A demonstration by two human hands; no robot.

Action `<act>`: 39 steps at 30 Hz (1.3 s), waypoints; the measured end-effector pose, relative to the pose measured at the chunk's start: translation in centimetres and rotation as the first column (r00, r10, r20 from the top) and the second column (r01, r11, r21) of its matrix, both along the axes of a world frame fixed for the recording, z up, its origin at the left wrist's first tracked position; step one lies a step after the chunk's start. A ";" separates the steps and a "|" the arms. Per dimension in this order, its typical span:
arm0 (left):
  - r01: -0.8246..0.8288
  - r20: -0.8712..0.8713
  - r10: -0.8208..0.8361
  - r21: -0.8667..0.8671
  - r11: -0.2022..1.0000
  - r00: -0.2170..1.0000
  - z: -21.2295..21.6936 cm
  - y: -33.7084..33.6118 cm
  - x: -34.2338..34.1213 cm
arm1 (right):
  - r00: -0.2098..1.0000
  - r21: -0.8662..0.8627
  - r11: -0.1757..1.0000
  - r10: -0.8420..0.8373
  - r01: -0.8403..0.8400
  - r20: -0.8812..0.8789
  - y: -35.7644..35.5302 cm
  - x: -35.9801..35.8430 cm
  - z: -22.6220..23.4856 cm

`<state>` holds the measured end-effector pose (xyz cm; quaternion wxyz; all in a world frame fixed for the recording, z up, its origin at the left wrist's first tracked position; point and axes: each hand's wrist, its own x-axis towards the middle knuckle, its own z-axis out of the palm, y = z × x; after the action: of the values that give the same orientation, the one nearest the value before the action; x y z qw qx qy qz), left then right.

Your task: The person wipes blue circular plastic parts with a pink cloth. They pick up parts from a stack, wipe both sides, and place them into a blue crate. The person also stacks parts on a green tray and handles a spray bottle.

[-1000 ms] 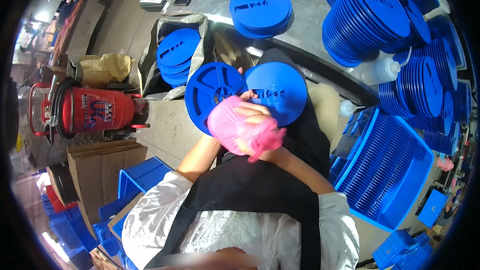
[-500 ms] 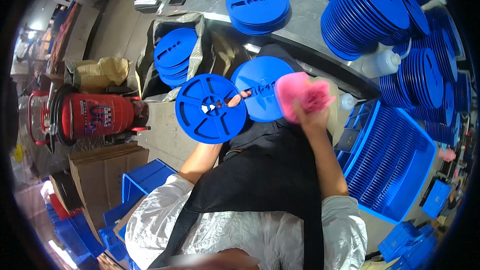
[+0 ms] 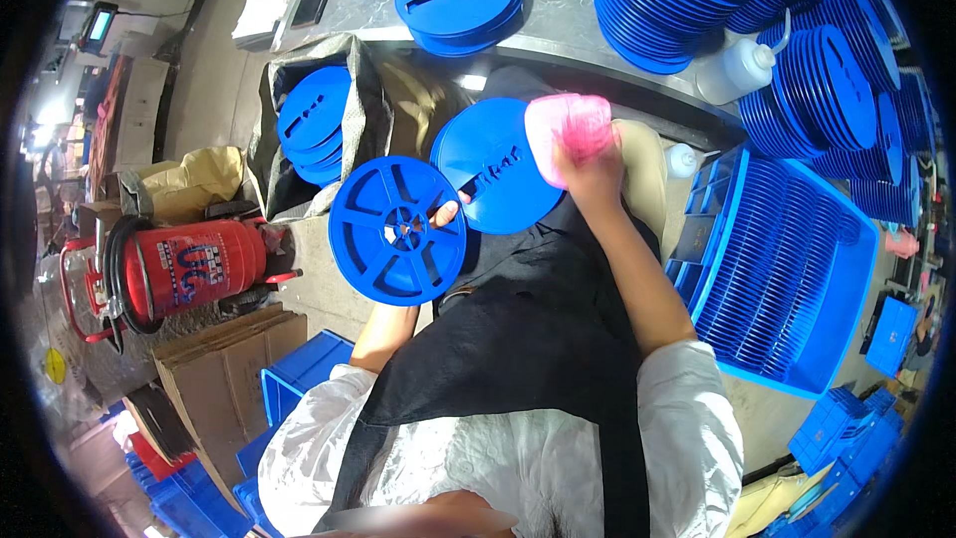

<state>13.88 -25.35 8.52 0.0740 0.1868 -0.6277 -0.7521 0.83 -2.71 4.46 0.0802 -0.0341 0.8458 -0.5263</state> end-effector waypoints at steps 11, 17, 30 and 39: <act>-0.001 0.038 -0.002 0.089 0.996 0.999 -1.4 -0.7 -0.2 | 0.368 0.369 0.646 0.718 -0.669 -0.590 -4.8 3.4 5.0; -0.035 0.089 0.016 0.220 0.975 0.996 -2.2 -0.3 -0.5 | 0.849 0.390 0.921 0.222 -0.021 -0.480 0.4 2.1 -0.7; -0.157 0.177 0.140 0.085 0.984 0.974 -1.9 0.0 -1.5 | 0.974 -0.568 0.801 0.078 -0.188 -0.212 -6.4 7.6 2.2; -0.173 0.069 0.167 0.092 0.981 0.984 -0.1 0.3 -1.3 | 0.853 -0.404 0.760 0.382 -0.509 -0.356 -14.9 3.4 9.3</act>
<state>12.53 -25.10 8.45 0.1094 0.2659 -0.5740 -0.7667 4.22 -17.58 13.74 0.0845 -0.3213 0.6565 -0.6772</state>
